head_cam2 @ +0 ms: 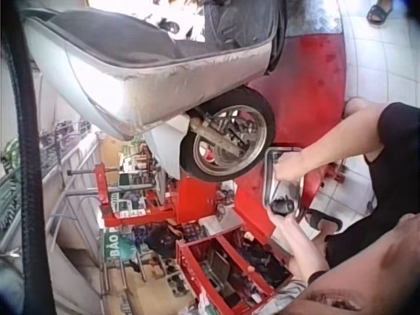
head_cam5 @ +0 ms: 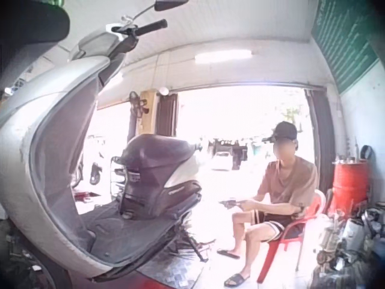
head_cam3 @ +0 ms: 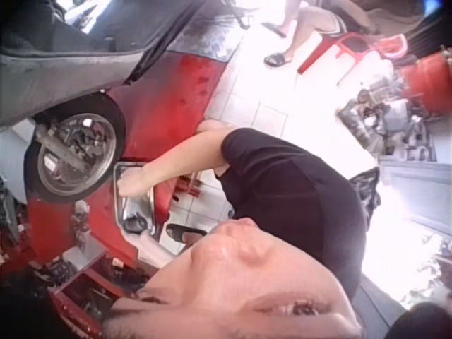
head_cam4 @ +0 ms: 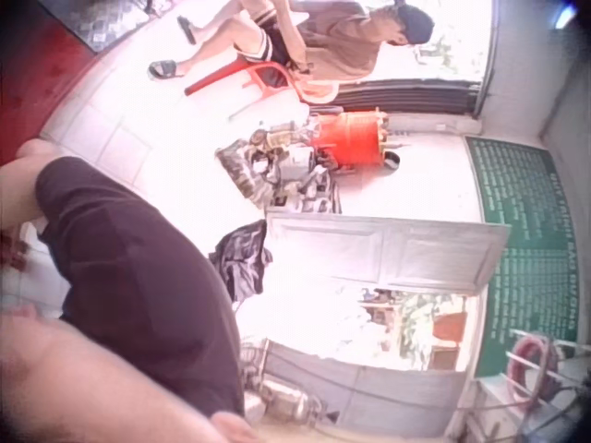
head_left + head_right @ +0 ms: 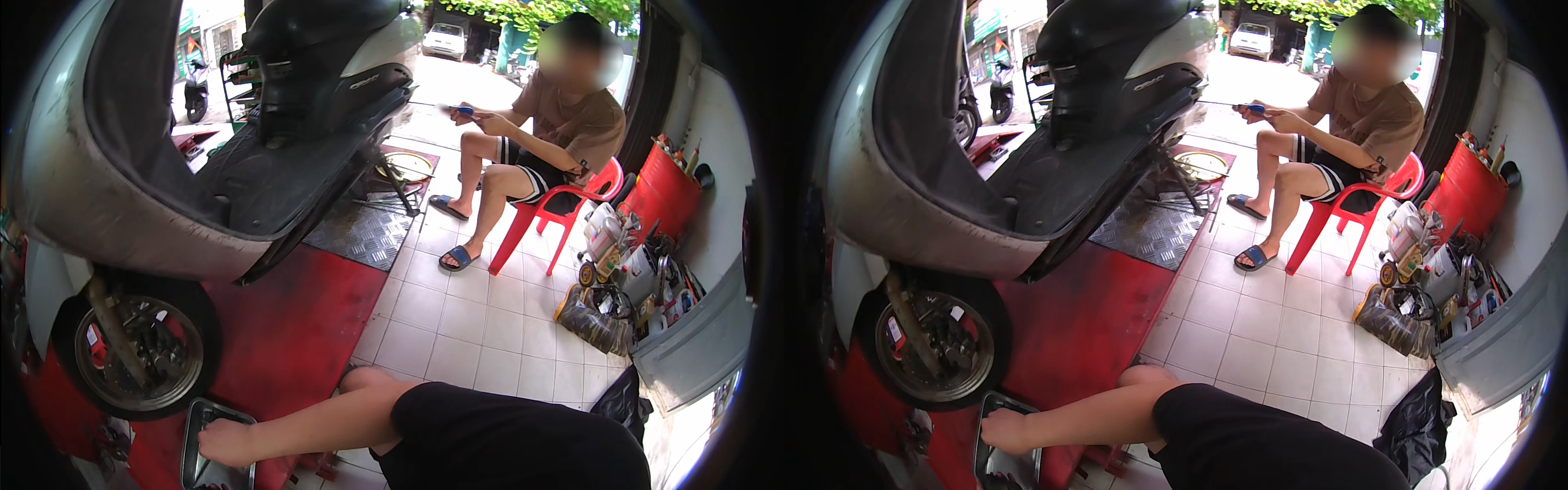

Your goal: The person sits on the floor of a workshop and uses a thin metal rod to clean or adjust a cylindrical metal component, likely a starter motor. The person repeatedly inserts the rod into the component and rotates it while holding it over a metal tray. A scooter is visible in the background.

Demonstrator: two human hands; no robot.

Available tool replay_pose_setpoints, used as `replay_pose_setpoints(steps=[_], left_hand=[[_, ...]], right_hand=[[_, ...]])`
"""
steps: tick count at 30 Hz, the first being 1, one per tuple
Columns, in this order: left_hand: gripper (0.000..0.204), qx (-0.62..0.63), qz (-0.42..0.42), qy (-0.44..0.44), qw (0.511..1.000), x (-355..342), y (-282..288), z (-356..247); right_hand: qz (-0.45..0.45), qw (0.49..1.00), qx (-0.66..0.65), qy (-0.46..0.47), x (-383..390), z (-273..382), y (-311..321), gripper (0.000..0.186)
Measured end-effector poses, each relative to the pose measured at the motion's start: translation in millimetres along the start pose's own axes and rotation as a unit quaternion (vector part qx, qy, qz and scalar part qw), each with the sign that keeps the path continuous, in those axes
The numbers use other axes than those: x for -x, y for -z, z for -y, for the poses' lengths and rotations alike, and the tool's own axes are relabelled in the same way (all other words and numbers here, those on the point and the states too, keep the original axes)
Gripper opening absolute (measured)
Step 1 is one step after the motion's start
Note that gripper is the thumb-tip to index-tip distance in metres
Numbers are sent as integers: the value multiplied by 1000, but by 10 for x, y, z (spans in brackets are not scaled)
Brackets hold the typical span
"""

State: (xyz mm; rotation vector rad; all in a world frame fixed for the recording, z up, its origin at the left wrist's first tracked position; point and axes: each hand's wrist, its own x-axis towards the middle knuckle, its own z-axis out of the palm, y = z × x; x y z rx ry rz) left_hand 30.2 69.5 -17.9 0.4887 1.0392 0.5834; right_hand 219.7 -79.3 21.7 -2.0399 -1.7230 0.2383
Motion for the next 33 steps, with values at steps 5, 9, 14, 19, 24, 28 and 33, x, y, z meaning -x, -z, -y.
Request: replay_pose_setpoints(steps=[5,9,14,19,24,28,33], left_hand=[[47,-35,19,-5,999,368,-433,95],[42,-29,21,-35,999,322,-503,130],[39,-31,48,-35,998,525,-517,97],[53,-292,284,-185,894,214,-4,9],[84,-190,323,-160,913,-1455,1267,-156],[94,-247,297,-299,873,-1447,1494,-261],[102,-229,253,-404,848,-391,798,-79]], right_hand=[[-126,992,-16,10,67,-114,42,12],[-122,992,-18,4,100,-99,116,12],[-188,971,-126,72,295,135,246,17],[-77,962,-261,-38,207,280,-138,24],[-24,960,-276,-33,-20,504,-605,24],[-3,949,-312,-48,41,749,-353,32],[5,952,-296,-74,136,850,-296,43]])
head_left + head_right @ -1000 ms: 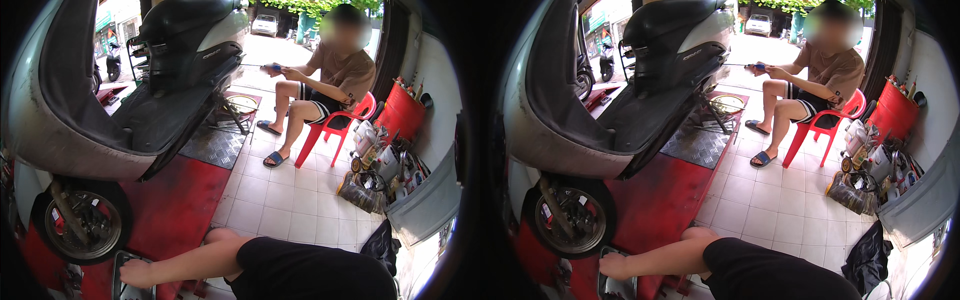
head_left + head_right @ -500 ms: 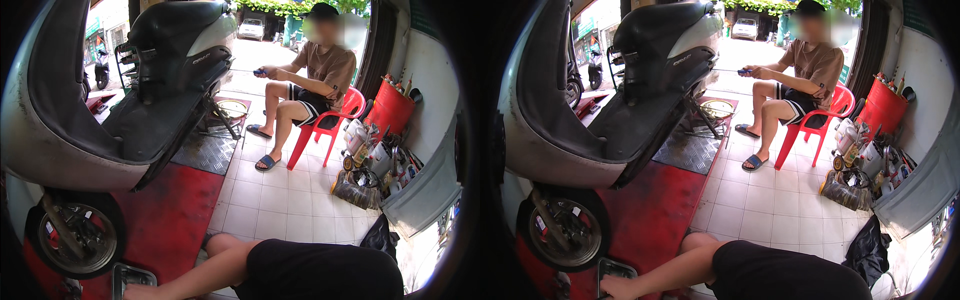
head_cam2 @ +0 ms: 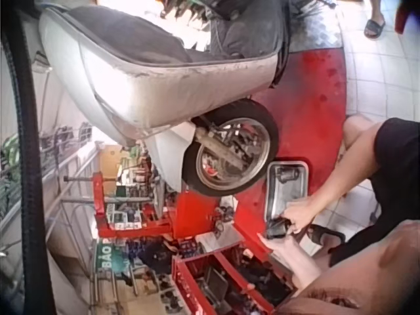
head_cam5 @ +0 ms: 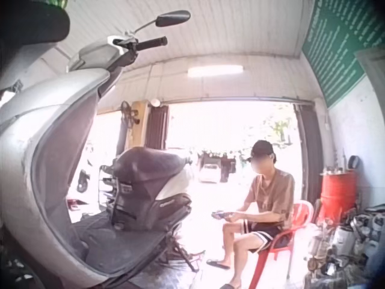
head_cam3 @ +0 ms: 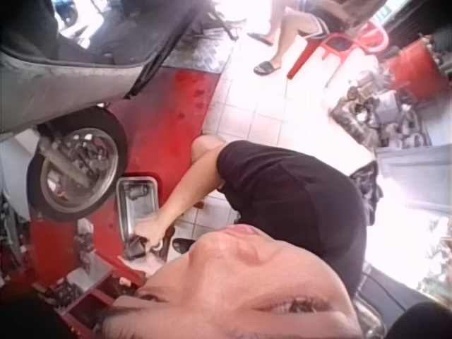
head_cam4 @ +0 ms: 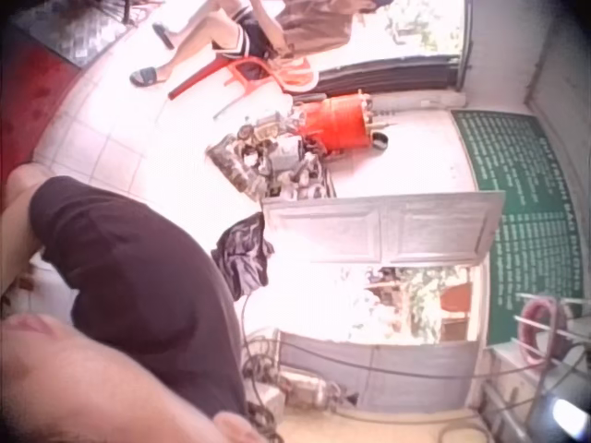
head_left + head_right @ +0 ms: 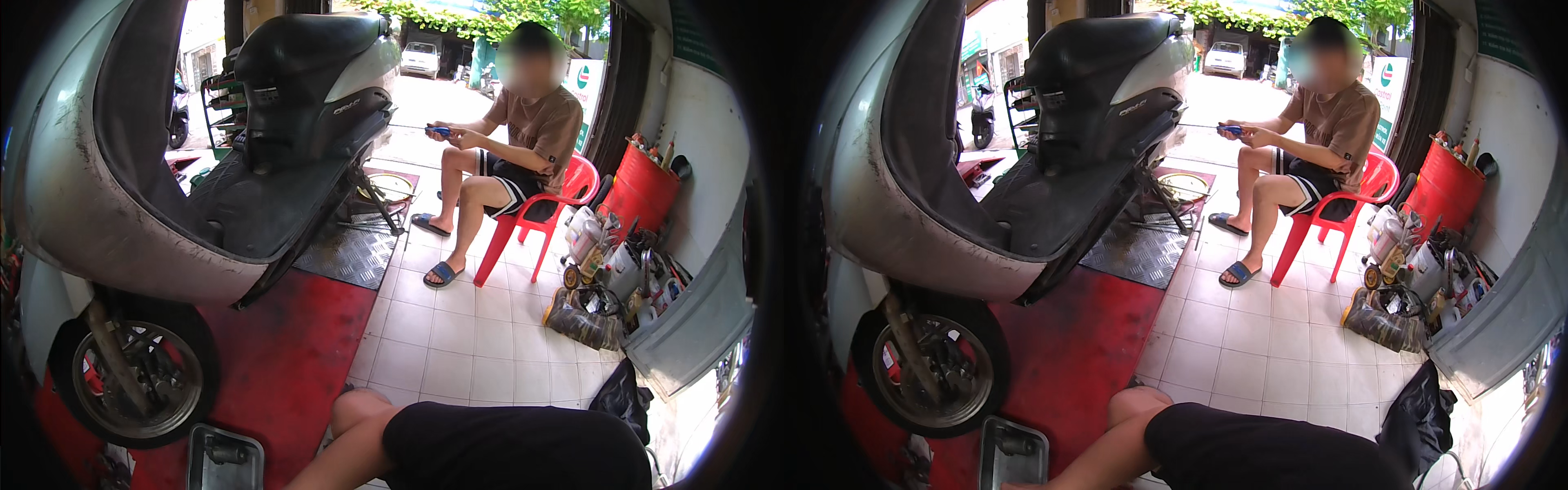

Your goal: The person sits on the floor of a workshop and uses a thin metal rod to clean or adjust a cylindrical metal component, likely a starter motor. The person repeatedly inserts the rod into the component and rotates it while holding it over a metal tray. A scooter is visible in the background.

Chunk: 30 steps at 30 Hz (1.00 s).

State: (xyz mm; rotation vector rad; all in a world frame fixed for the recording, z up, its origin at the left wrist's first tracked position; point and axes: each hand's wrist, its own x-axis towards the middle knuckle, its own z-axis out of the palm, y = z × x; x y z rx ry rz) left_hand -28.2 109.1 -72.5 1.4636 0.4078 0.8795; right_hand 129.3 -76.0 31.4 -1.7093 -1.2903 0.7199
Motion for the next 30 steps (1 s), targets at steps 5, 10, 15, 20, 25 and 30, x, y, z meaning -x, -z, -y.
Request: replay_pose_setpoints(steps=[5,10,15,20,25,30], left_hand=[[93,74,-15,5,997,46,327,347],[59,254,-147,120,948,-52,-191,-33],[56,258,-185,210,925,24,-951,-953],[66,323,-167,118,924,-20,-713,-153],[71,201,-116,55,971,-41,-504,124],[71,193,-118,54,973,-46,-455,152]], right_hand=[[-101,994,-36,38,-28,-102,-221,55],[-188,982,-13,2,-16,-147,-236,63],[-175,959,-210,-73,-137,-66,-102,49],[-181,945,-260,-79,-84,-14,-55,35],[-185,936,-289,-75,-69,-45,-199,43],[-175,951,-202,-155,-162,-46,-260,50]])
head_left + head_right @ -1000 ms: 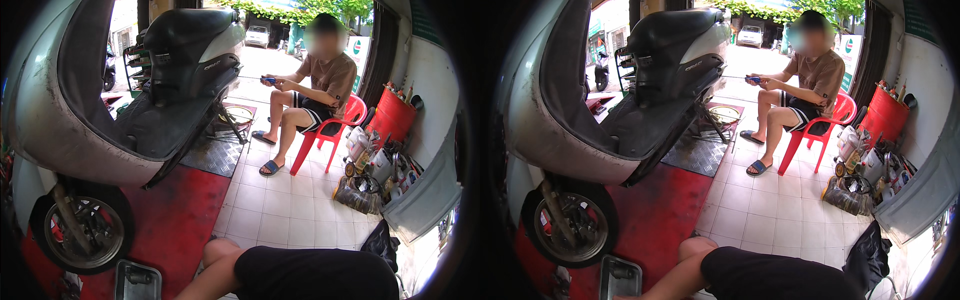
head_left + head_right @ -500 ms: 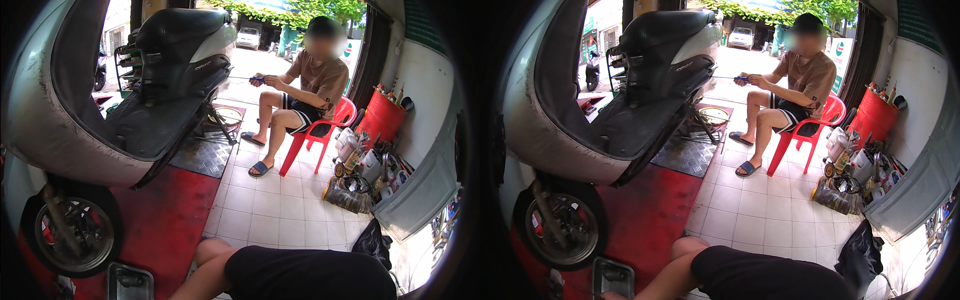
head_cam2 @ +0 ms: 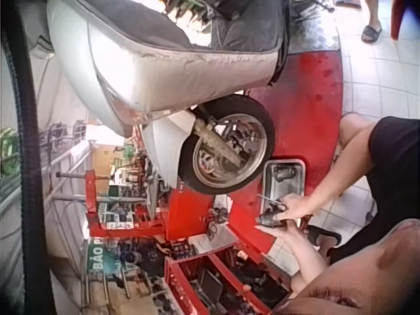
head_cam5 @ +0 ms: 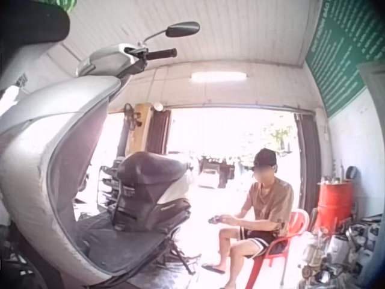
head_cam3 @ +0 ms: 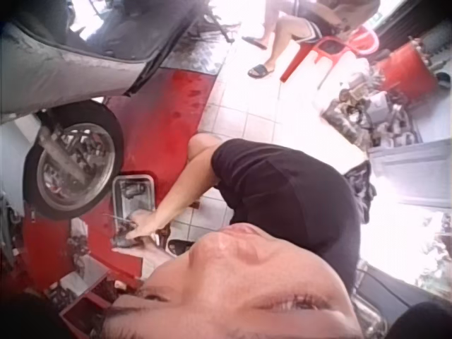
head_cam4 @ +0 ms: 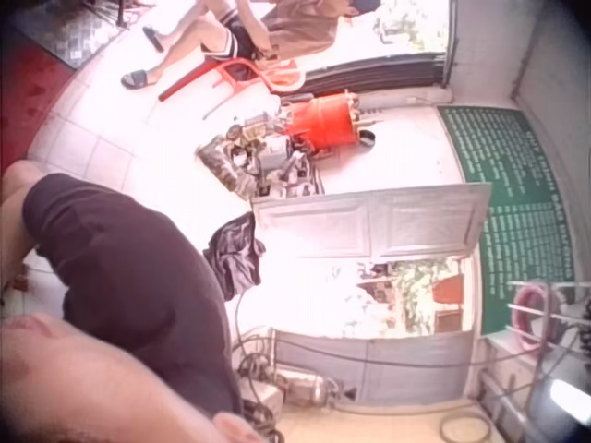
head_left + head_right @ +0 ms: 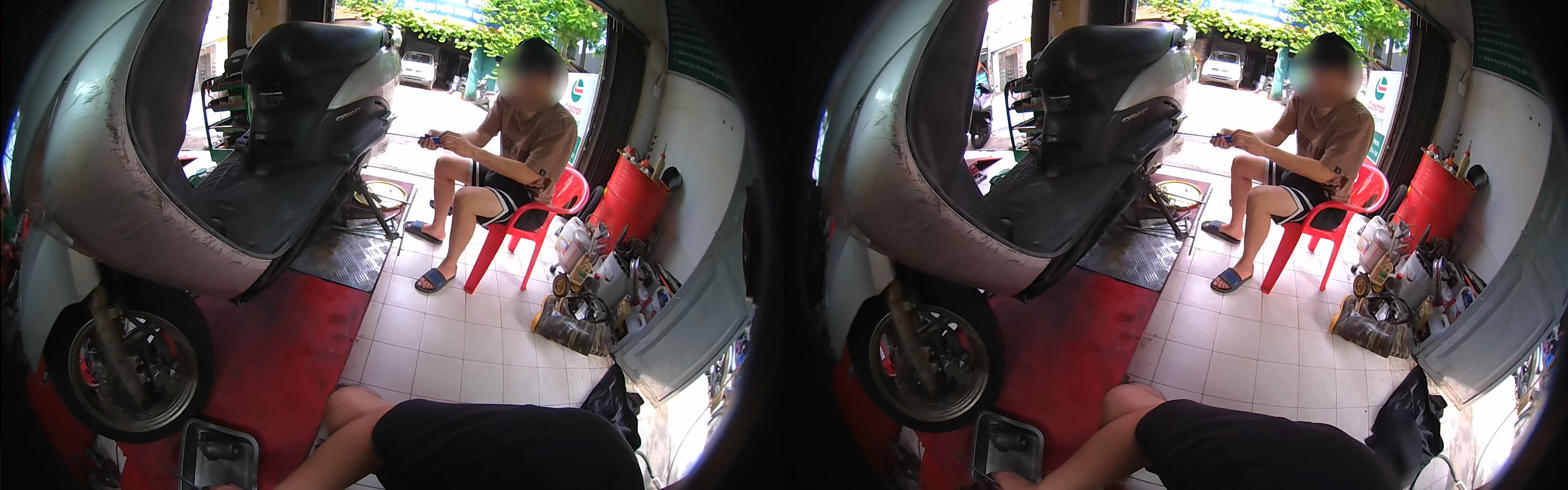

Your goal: The person sits on the floor of a workshop and uses a thin metal rod to clean or adjust a cylindrical metal component, likely a starter motor. The person repeatedly inserts the rod into the component and rotates it while holding it over a metal tray. A scooter is visible in the background.

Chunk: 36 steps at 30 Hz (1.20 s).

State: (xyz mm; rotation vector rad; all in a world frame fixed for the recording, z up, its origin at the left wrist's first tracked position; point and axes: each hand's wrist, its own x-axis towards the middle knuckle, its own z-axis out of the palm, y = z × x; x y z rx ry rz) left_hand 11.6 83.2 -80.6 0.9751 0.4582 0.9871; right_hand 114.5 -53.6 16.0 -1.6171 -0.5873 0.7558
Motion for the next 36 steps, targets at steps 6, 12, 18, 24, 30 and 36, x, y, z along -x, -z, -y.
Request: replay_pose_setpoints(steps=[6,12,18,24,30,36], left_hand=[[71,-39,-29,25,999,-37,89,-85],[44,209,-193,168,944,77,-441,-676],[48,227,-212,194,931,237,-742,-935],[47,275,-68,228,932,50,-445,-655],[48,281,-176,221,917,137,-429,-857],[43,258,-205,214,919,179,-521,-835]], right_hand=[[83,988,128,15,-302,-166,-56,46],[70,986,26,152,-487,-145,431,16],[132,990,30,-40,-629,-469,371,27],[188,960,205,32,-341,-249,675,40],[258,937,216,97,-15,257,603,31],[221,919,218,244,9,-28,632,29]])
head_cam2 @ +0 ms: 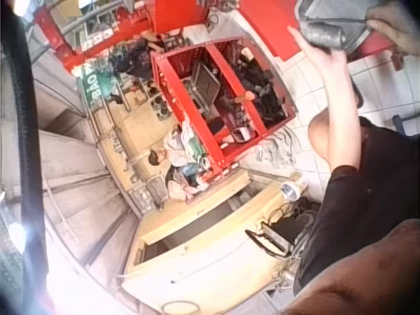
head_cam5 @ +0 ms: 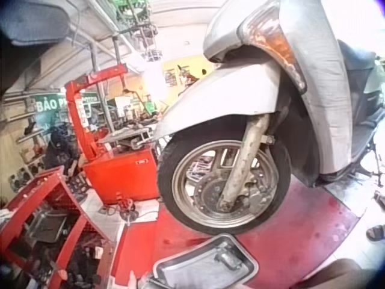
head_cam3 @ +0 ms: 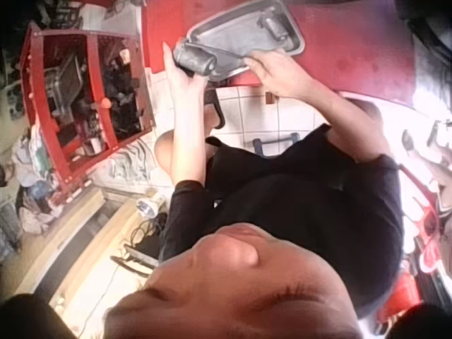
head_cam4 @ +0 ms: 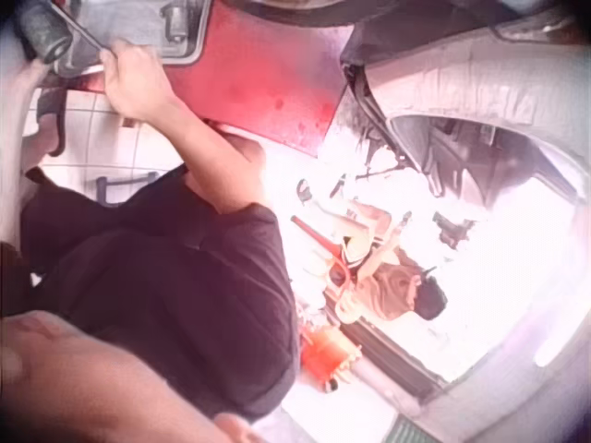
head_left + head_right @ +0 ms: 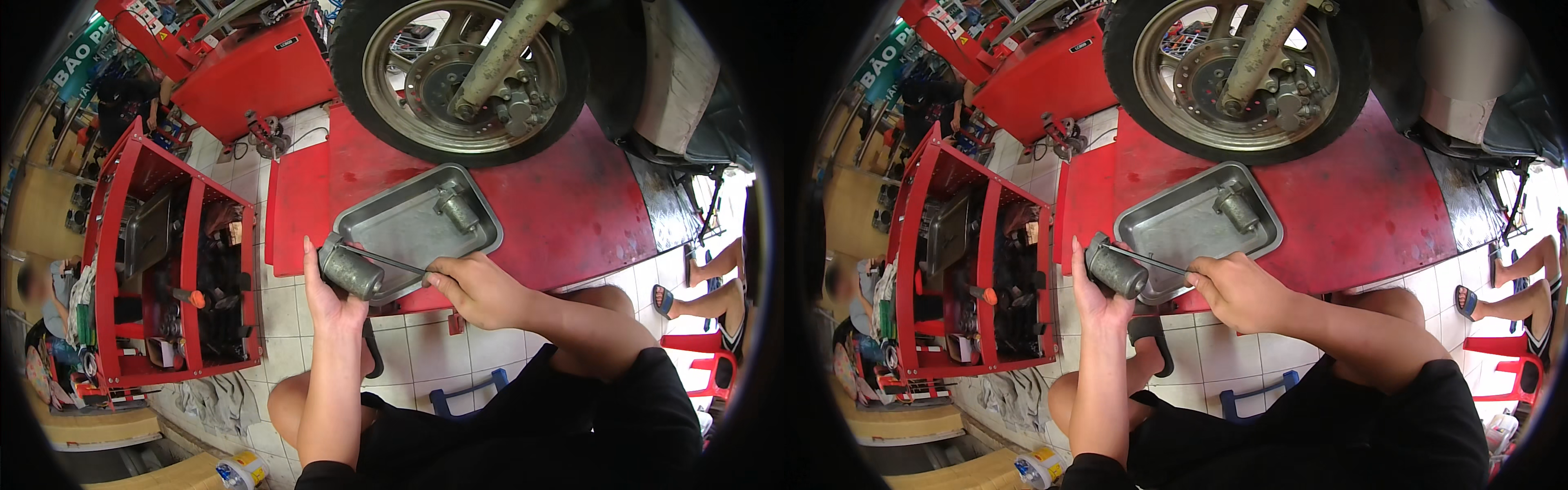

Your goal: The person sits on the floor of a workshop and uses a thin metal rod to clean or adjust a cylindrical metal component, likely a starter motor. The person repeatedly inserts the rod into the component and rotates it while holding it over a metal tray. A scooter is visible in the background.

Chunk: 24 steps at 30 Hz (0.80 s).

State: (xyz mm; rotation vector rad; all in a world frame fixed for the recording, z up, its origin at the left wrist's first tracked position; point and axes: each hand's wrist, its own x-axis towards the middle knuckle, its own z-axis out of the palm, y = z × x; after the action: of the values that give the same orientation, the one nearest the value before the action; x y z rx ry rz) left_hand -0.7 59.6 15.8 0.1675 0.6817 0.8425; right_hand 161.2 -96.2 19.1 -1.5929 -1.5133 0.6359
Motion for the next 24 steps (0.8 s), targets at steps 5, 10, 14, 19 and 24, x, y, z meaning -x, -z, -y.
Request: replay_pose_setpoints(steps=[5,10,14,19,24], left_hand=[[41,-4,-12,-14,1000,-19,-4,7],[40,3,-3,-3,1000,-8,-42,-10],[39,7,-7,-5,1000,-29,-21,-9],[36,-20,16,-8,1000,-72,26,14],[34,2,16,9,1000,-60,11,29]], right_hand=[[49,994,-35,-88,-6,89,74,28],[37,997,-10,-72,0,98,66,29],[67,991,-44,-112,-12,155,108,30],[167,915,-276,-242,-12,37,105,30],[243,739,-535,-329,-35,-36,120,28]])
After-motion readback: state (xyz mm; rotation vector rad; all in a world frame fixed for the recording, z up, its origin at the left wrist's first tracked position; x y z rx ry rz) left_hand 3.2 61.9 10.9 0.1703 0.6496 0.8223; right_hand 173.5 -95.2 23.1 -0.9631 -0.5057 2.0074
